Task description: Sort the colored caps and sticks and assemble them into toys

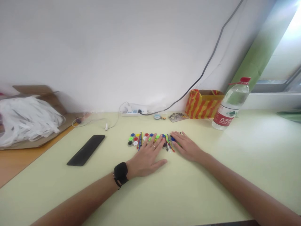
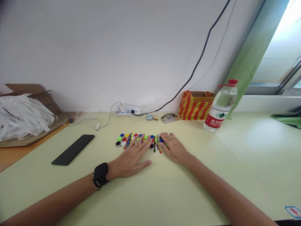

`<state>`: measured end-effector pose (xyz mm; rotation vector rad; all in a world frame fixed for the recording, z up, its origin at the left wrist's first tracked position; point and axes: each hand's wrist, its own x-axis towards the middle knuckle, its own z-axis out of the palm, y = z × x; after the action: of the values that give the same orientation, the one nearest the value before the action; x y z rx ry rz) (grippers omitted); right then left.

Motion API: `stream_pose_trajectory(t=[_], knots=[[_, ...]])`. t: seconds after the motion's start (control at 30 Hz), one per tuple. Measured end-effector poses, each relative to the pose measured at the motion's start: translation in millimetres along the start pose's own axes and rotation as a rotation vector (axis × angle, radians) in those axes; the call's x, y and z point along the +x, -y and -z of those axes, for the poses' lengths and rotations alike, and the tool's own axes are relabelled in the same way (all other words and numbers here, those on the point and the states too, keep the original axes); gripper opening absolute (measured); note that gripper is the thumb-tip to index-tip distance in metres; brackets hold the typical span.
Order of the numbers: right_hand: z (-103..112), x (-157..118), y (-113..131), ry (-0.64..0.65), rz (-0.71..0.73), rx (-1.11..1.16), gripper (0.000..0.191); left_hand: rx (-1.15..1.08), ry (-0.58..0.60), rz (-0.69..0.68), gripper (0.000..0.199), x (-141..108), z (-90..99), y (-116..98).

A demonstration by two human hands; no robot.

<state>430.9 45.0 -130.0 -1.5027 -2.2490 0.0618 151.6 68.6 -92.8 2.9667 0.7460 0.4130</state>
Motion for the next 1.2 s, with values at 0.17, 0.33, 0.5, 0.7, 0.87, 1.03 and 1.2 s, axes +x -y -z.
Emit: stream_pose_trajectory(t=[0.17,0.33,0.5,0.7,0.87,1.03,1.2], knots=[[0.7,-0.4,0.4,-0.008,0.004,0.012,0.057,-0.034,-0.058,0.038,0.058,23.7,3.0,16.2],[2.9,-0.9,1.1,0.007,0.009,0.02,0.058,-0.047,-0.155,0.022,0.042,39.3,2.8,17.0],[5.2,-1.9,-0.2,0.014,-0.007,0.033,0.059,-0.028,-0.224,0.021,0.032,32.2,-2.3,6.2],[3.7,-2.6,-3.6,0.015,-0.001,0.044,0.058,-0.065,-0.215,0.008,0.032,29.1,-6.1,8.3],[3.4,-2.4,-4.6,0.013,0.006,0.041,0.058,-0.047,-0.191,0.029,0.049,31.1,-7.5,10.7],[1.9,-2.1,-5.7,0.013,0.01,0.041,0.058,-0.047,-0.142,0.026,0.049,32.7,-9.7,12.0],[5.3,-2.5,-3.1,0.01,0.02,0.039,0.057,0.019,-0.219,0.051,0.044,31.6,-7.2,7.3]])
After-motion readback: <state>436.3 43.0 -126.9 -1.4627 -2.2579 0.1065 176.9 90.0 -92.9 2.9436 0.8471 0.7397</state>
